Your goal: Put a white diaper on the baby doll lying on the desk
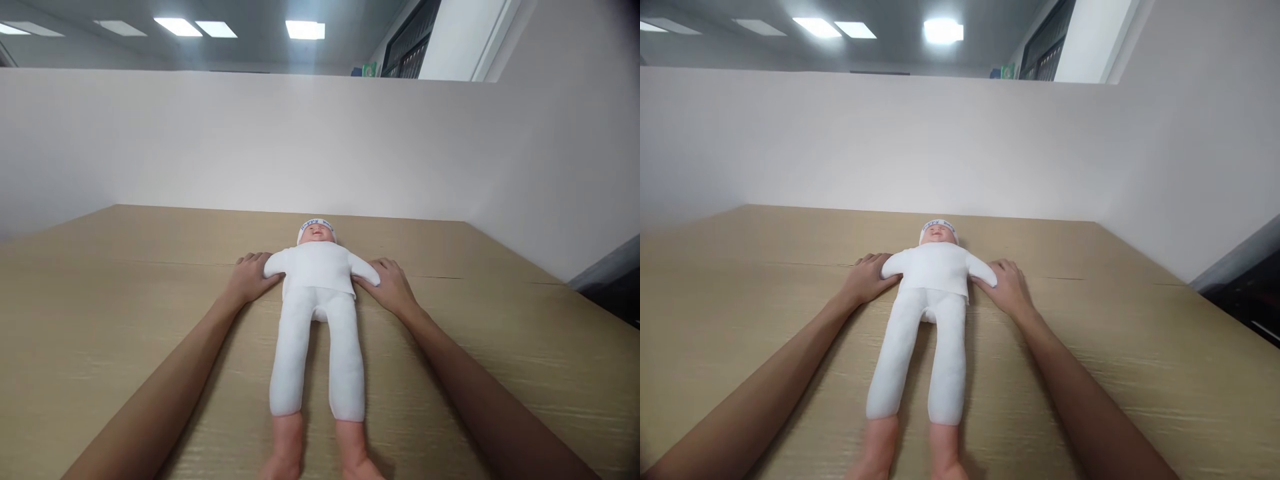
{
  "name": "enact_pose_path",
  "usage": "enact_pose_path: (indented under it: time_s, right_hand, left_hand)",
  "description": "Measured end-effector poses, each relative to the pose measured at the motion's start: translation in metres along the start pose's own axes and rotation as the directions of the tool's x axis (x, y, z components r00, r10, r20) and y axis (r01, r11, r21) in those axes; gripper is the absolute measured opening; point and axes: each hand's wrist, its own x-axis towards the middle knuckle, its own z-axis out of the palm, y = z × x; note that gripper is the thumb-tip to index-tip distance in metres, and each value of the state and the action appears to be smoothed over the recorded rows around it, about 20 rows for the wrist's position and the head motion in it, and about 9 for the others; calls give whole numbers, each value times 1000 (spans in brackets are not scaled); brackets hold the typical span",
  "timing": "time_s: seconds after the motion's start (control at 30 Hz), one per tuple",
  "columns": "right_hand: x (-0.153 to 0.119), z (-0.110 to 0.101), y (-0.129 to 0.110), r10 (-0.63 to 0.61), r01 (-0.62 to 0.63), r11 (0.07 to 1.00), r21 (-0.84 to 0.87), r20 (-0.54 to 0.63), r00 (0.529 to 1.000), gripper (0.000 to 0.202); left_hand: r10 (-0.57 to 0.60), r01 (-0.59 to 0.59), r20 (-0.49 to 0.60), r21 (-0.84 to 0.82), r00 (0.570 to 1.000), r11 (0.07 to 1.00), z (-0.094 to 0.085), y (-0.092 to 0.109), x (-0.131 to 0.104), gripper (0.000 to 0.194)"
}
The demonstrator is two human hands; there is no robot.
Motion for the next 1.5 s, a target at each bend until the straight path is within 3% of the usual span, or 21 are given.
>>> enact_pose_path:
  time_s: [0.27, 0.53, 0.83, 1.07, 1.23, 1.5]
  right_hand:
    - [-14, -10, 2, -5, 4, 999, 42, 7, 1000, 51]
    - [-54, -29, 28, -35, 30, 986, 164, 26, 999, 38]
    - [-50, -12, 52, 5, -4, 993, 117, -3, 1000, 53]
    - [-51, -44, 50, -90, 68, 971, 229, 86, 992, 45]
    - [-56, -61, 67, 11, -50, 950, 309, 124, 992, 44]
    - [-55, -55, 76, 130, -153, 913, 378, 87, 988, 43]
  left_hand:
    - [-32, 32, -41, -1, 999, 999, -8, 7, -14, 67]
    - [-35, 33, -7, -201, 999, 979, -23, -33, -49, 72]
    - [-38, 30, -54, -129, 998, 991, -16, -42, -42, 61]
    - [-23, 2, -103, -204, 994, 979, -31, -54, -47, 57]
    - [-65, 35, -146, -197, 987, 980, -40, -69, -50, 47]
    - [-5, 2, -20, -171, 1000, 985, -34, -82, -43, 55]
